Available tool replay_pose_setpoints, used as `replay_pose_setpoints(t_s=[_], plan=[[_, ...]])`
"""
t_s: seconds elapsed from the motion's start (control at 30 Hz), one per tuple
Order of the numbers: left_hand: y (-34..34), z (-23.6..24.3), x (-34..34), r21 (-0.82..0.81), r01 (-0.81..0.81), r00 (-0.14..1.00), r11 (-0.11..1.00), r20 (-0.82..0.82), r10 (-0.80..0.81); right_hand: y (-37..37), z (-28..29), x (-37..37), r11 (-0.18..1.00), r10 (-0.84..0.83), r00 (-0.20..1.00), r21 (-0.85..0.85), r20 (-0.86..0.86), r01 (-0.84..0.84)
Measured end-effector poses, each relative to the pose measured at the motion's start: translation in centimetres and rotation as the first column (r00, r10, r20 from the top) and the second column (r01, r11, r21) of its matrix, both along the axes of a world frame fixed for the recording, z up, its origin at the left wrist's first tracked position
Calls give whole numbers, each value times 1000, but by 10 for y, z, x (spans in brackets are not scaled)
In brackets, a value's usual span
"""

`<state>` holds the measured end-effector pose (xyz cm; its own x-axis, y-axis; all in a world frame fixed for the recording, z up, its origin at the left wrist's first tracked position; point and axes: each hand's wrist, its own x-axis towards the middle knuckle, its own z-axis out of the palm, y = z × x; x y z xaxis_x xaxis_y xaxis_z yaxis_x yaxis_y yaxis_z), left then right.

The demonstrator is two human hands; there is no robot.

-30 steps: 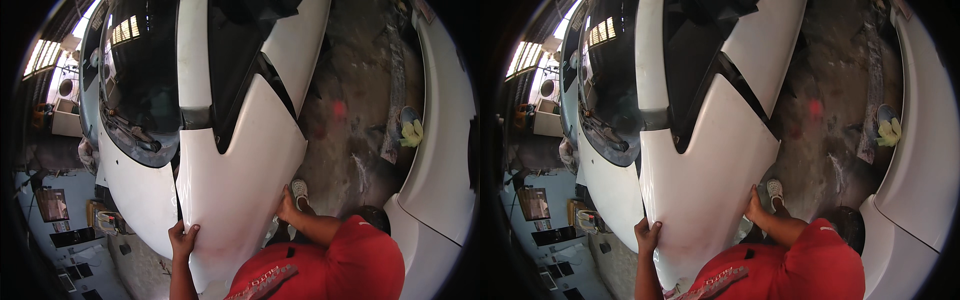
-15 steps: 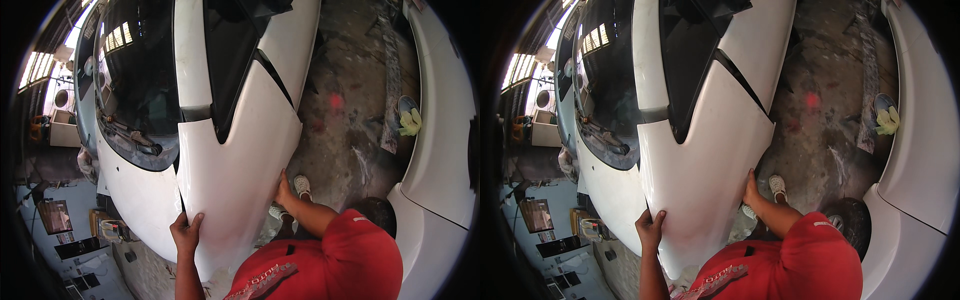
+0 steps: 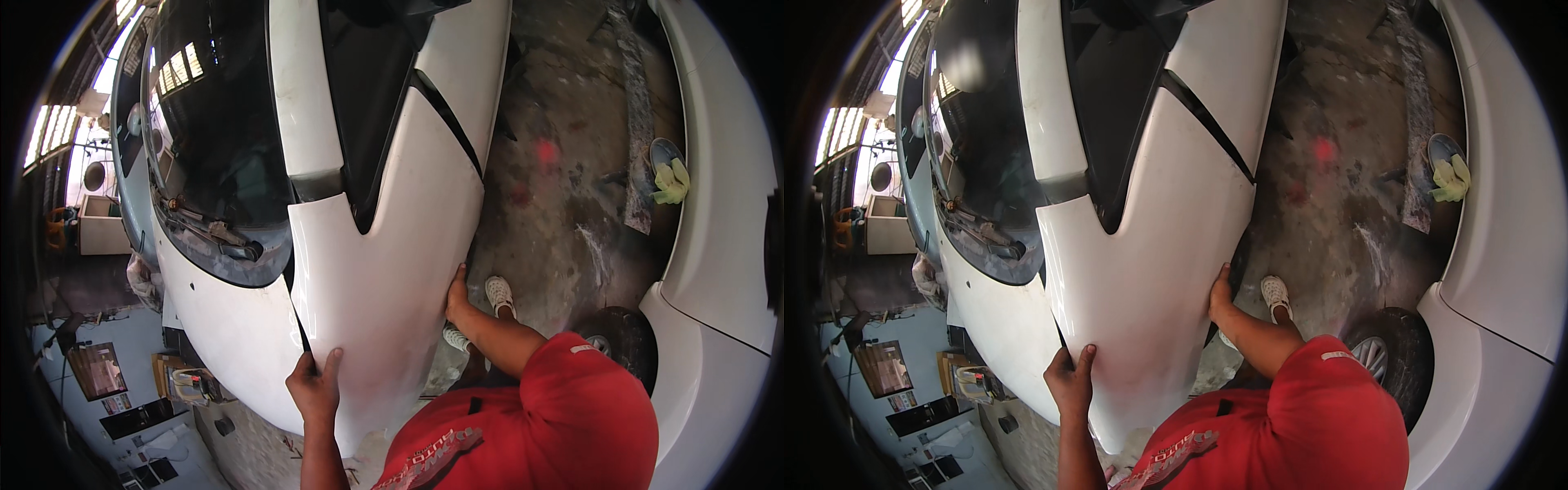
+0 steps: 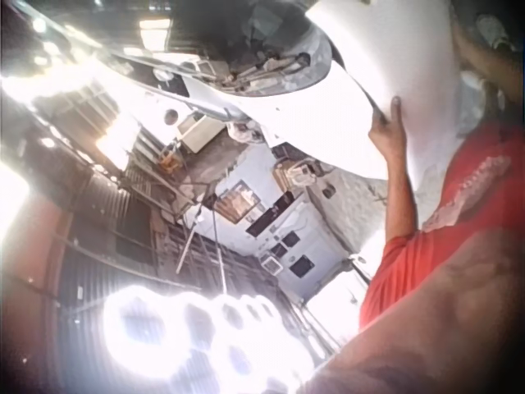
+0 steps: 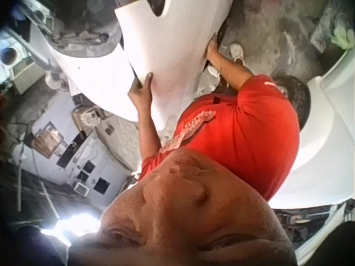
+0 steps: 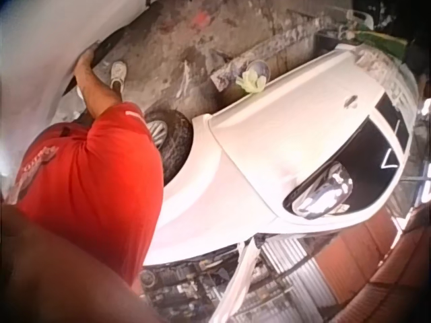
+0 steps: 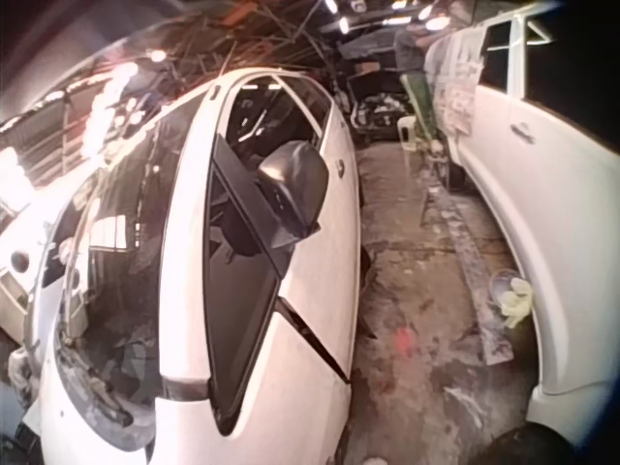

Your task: The person places a box inside a car, picks up a white car panel from the floor, and fits it onto the front of a vehicle, using a hammer and a wooden block to tap it into place.

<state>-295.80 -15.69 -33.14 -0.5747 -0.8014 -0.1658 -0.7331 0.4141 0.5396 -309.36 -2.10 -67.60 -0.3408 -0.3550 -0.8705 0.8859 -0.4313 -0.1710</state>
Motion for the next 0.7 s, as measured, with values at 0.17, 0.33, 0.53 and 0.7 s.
replay_pose_setpoints(t_s=[0.17,0.33,0.53,0.7], plan=[[3,4,-5,-21,21,1000,1000,-20,-22,-3,-12,8,989,-139,990,47,36,137],[1,6,1,11,43,999,999,28,-44,11,-11,18,989,-127,985,88,119,117],[-2,8,-4,31,38,999,999,8,-38,20,-23,35,984,-174,978,52,113,170],[-5,-2,-3,-10,46,996,999,-71,-46,34,-9,44,984,-176,974,35,143,173]])
